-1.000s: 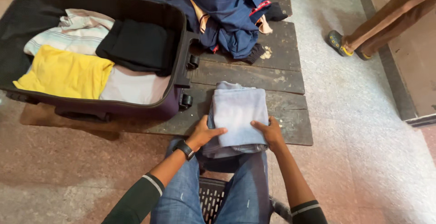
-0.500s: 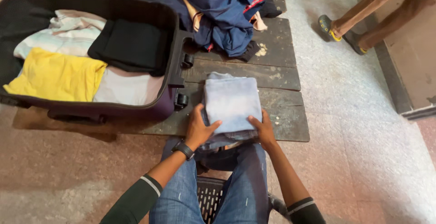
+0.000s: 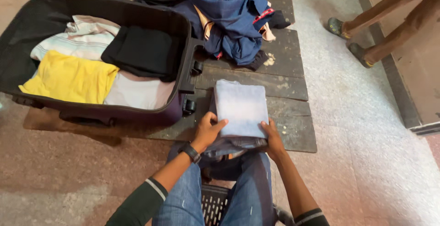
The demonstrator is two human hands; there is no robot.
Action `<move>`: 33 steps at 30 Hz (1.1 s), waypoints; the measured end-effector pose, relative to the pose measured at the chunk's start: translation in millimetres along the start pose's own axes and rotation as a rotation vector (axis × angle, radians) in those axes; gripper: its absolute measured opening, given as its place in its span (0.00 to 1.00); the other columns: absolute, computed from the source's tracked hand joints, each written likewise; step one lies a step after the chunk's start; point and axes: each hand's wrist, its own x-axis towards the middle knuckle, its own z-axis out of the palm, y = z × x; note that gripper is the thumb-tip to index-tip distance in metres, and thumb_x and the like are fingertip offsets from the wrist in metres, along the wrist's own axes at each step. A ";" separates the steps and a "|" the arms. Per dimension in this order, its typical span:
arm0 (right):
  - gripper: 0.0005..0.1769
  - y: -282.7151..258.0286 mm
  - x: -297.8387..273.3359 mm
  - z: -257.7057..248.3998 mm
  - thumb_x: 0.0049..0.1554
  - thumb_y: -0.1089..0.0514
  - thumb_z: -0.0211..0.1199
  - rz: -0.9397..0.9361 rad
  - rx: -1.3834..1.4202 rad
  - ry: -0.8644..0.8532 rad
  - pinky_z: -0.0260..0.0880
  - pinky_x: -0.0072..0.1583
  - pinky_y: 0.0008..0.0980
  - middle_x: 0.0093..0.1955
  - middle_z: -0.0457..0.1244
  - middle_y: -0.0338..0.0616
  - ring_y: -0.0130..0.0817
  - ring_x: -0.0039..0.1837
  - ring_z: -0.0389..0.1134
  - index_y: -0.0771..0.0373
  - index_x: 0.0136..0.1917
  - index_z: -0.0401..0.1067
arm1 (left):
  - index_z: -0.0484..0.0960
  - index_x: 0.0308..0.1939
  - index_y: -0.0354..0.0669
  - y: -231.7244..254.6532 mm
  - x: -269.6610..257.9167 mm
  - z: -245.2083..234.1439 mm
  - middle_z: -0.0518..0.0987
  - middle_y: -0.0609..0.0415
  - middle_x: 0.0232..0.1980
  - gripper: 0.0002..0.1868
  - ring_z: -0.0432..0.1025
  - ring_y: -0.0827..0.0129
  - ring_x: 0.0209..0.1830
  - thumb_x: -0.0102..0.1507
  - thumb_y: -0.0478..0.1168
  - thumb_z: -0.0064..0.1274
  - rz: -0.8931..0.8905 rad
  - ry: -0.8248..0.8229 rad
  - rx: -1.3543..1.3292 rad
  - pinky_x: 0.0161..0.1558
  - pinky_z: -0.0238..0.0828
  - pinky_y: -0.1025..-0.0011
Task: The person folds several items of clothing, including black pants, a pair of light-blue jeans, and a pair of dark-blue patterned trousers, and places them into an open suitcase.
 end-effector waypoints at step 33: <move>0.30 4.4 1.8 -24.2 0.54 0.54 0.64 0.168 0.198 -0.178 0.70 0.64 0.41 0.61 0.68 0.52 0.42 0.61 0.70 0.70 0.67 0.67 | 0.72 0.64 0.36 -20.6 9.1 -13.1 0.80 0.46 0.60 0.38 0.73 0.61 0.60 0.52 0.46 0.65 -0.296 -0.249 -0.440 0.62 0.68 0.65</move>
